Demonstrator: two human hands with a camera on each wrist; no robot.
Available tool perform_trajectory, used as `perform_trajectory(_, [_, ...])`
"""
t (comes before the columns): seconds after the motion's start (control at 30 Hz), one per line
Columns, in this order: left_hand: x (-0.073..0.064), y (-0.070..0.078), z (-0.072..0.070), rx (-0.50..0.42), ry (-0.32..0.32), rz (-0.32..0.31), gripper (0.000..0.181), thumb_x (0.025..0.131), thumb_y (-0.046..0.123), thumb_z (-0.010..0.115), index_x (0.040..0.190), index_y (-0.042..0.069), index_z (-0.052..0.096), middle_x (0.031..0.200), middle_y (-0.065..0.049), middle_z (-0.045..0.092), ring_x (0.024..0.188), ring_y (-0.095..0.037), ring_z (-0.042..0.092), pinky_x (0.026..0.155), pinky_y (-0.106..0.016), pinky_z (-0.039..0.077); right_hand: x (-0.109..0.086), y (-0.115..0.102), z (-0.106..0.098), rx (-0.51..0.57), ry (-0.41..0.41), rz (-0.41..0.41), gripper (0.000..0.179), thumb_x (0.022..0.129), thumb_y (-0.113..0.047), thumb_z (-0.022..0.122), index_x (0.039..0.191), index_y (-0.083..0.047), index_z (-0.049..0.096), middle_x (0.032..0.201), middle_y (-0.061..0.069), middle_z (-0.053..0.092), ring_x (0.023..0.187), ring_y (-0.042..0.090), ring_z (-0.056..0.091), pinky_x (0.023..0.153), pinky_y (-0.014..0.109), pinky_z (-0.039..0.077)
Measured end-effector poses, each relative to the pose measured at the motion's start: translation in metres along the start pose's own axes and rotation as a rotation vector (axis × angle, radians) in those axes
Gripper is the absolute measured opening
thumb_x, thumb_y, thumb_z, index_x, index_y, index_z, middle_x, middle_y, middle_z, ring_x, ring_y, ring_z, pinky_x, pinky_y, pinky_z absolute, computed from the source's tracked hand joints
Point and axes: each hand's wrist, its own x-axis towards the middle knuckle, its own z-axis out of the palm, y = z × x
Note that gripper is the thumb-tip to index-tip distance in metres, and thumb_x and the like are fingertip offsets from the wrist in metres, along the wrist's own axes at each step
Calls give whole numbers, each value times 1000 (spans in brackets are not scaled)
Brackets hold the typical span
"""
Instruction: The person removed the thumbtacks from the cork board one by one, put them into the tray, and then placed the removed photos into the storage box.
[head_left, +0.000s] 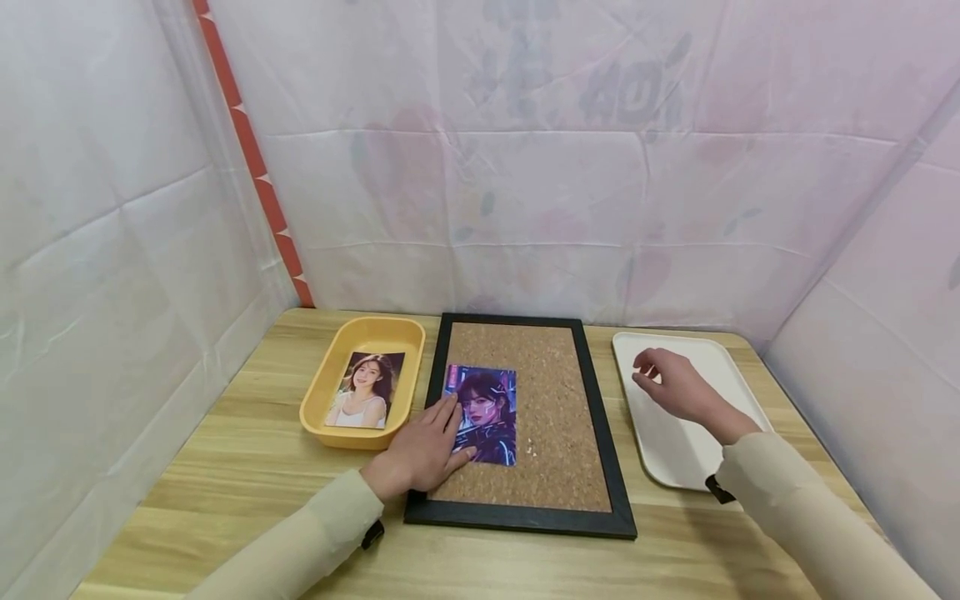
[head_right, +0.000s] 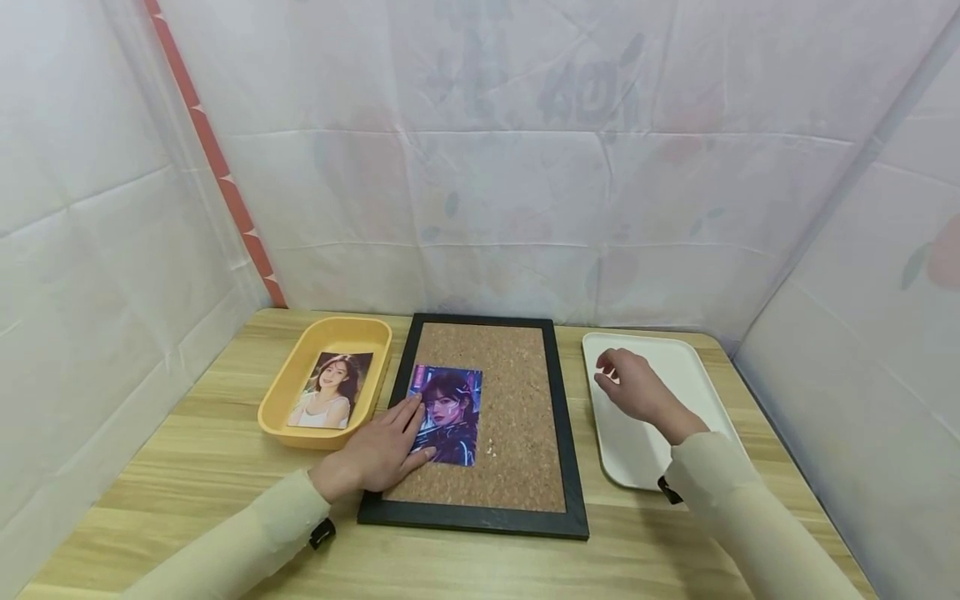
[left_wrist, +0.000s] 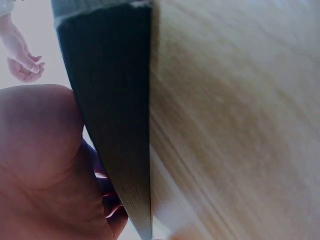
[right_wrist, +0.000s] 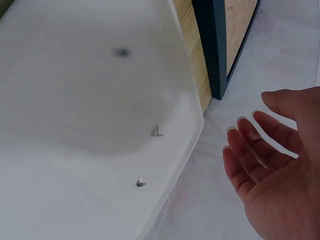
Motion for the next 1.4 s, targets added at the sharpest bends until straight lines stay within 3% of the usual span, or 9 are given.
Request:
perform_trajectory(0.6, [1, 0, 0, 16, -1, -10, 81, 106, 61, 33, 161, 2, 27, 170, -17, 16, 156, -32, 18, 125, -45, 21, 20, -23, 13, 56, -13, -61, 14, 96, -1, 64, 107, 8, 65, 98, 14, 67, 88, 28, 66, 76, 44, 55])
perform_trajectory(1.4, [-1, 2, -1, 11, -4, -9, 83, 106, 63, 31, 162, 3, 25, 170, -16, 16, 156, -32, 18, 125, -47, 23, 49, -56, 41, 70, -120, -89, 28, 101, -6, 61, 122, 13, 61, 107, 21, 67, 96, 32, 66, 83, 51, 56])
